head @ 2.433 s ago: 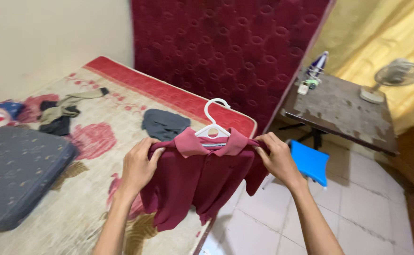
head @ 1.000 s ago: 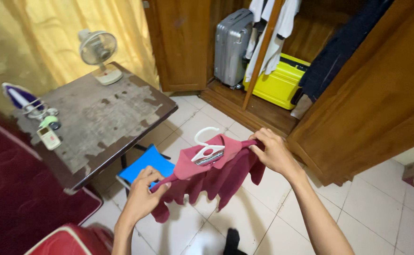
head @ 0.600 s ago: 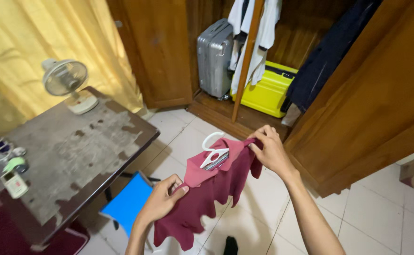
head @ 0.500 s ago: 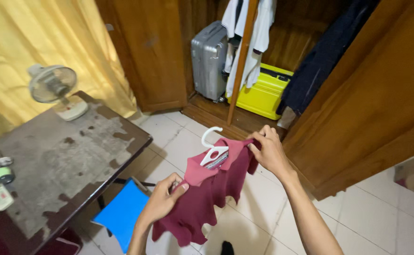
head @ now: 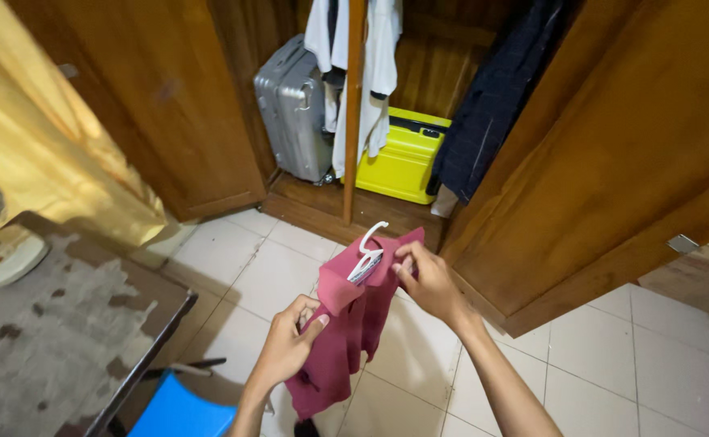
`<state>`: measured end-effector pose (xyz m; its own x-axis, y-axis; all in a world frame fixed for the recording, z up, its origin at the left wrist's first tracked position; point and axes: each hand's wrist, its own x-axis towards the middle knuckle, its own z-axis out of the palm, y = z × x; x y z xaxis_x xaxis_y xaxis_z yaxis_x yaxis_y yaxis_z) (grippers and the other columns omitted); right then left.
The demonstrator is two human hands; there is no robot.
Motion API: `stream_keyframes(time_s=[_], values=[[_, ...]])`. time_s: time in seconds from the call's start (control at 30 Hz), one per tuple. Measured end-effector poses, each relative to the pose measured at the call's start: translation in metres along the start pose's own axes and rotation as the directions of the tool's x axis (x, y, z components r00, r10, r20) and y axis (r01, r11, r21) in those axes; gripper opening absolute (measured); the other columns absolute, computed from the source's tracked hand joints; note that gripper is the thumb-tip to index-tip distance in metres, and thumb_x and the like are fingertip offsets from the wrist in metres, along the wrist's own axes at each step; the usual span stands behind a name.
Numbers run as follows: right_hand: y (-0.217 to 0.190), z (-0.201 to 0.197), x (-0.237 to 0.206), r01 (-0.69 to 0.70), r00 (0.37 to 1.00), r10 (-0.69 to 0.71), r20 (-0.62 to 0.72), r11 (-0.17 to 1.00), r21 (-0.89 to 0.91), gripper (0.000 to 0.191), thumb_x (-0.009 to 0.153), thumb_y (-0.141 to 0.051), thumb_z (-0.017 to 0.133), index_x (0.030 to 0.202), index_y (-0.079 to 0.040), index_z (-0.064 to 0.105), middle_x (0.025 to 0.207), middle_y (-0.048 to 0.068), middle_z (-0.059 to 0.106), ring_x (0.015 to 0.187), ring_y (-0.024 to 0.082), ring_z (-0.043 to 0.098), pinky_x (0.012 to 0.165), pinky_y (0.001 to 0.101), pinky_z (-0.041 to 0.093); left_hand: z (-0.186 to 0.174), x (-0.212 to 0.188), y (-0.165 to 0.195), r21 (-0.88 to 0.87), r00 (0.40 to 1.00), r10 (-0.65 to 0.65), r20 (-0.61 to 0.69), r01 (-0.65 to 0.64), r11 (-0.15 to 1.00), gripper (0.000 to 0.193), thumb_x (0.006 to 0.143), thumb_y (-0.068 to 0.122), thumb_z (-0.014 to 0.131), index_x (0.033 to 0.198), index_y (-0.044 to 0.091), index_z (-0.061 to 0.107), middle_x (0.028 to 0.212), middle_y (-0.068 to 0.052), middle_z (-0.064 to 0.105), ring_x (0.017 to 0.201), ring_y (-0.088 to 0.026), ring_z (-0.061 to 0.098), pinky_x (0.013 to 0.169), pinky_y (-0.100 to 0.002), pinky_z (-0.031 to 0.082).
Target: The person smooths a maroon polo shirt flat on a bed and fastens its buttons. They then insert a white plastic hanger into the shirt, lift it, and hang it on the rail of a wooden wardrobe among other clothes.
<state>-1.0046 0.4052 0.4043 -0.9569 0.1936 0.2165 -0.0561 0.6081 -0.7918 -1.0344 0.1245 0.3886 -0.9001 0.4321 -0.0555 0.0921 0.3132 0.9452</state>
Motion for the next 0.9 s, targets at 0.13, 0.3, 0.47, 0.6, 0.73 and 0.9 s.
stream_keyframes(time_s=[0.13, 0.3, 0.47, 0.6, 0.73, 0.9], values=[[0.005, 0.016, 0.018, 0.124, 0.992, -0.123, 0.028, 0.991, -0.056, 0.013, 0.094, -0.015, 0.070, 0.096, -0.004, 0.063, 0.080, 0.010, 0.067, 0.071, 0.023, 0.067, 0.067, 0.0379, 0.053, 0.001, 0.043, -0.012, -0.052, 0.999, 0.024, 0.049, -0.021, 0.998, 0.008, 0.091, 0.009, 0.070, 0.097, 0.004, 0.070, 0.062, 0.001, 0.052, 0.059, -0.008, 0.042, 0.053, -0.028, 0.037], [-0.002, 0.045, 0.051, 0.053, 0.995, -0.054, 0.084, 0.999, 0.014, 0.013, 0.099, -0.015, 0.059, 0.102, -0.003, 0.063, 0.090, 0.013, 0.067, 0.083, 0.026, 0.068, 0.075, 0.0378, 0.052, -0.004, 0.098, -0.032, -0.092, 0.991, 0.108, 0.079, -0.101, 0.991, 0.012, 0.089, 0.008, 0.071, 0.099, 0.002, 0.067, 0.067, -0.001, 0.061, 0.061, -0.008, 0.048, 0.055, -0.028, 0.042], [-0.016, 0.077, 0.085, 0.040, 0.995, -0.032, -0.089, 0.995, 0.090, 0.021, 0.104, -0.016, 0.050, 0.108, -0.002, 0.065, 0.093, 0.014, 0.065, 0.087, 0.027, 0.068, 0.079, 0.0380, 0.053, -0.014, 0.138, -0.045, -0.222, 0.990, 0.121, 0.079, -0.101, 0.970, 0.011, 0.089, 0.006, 0.069, 0.099, 0.002, 0.066, 0.071, -0.001, 0.064, 0.064, -0.007, 0.053, 0.057, -0.028, 0.046], [-0.017, 0.105, 0.104, -0.153, 0.961, 0.154, -0.231, 0.988, 0.021, 0.024, 0.099, -0.024, 0.062, 0.109, -0.003, 0.066, 0.097, 0.011, 0.065, 0.088, 0.026, 0.066, 0.078, 0.0378, 0.051, -0.014, 0.162, -0.058, -0.195, 0.981, 0.189, 0.039, -0.178, 0.965, 0.012, 0.089, 0.005, 0.072, 0.100, 0.003, 0.066, 0.067, -0.002, 0.061, 0.060, -0.007, 0.051, 0.053, -0.027, 0.044], [-0.005, 0.123, 0.126, -0.284, 0.922, 0.281, -0.267, 0.958, 0.028, 0.036, 0.088, -0.032, 0.076, 0.109, -0.005, 0.065, 0.097, 0.010, 0.059, 0.088, 0.024, 0.062, 0.077, 0.0357, 0.052, -0.015, 0.183, -0.070, -0.205, 0.986, 0.150, 0.071, -0.133, 0.970, 0.012, 0.089, 0.004, 0.071, 0.100, 0.004, 0.066, 0.065, -0.002, 0.062, 0.055, -0.007, 0.052, 0.050, -0.027, 0.044], [0.014, 0.116, 0.154, -0.313, 0.921, 0.326, -0.215, 0.945, 0.089, 0.037, 0.084, -0.033, 0.080, 0.107, -0.008, 0.065, 0.099, 0.005, 0.061, 0.092, 0.019, 0.062, 0.076, 0.0352, 0.052, -0.015, 0.215, -0.067, -0.138, 0.987, 0.136, 0.088, -0.124, 0.983, 0.012, 0.088, 0.003, 0.071, 0.099, 0.003, 0.067, 0.063, -0.004, 0.062, 0.053, -0.010, 0.053, 0.049, -0.029, 0.043]])
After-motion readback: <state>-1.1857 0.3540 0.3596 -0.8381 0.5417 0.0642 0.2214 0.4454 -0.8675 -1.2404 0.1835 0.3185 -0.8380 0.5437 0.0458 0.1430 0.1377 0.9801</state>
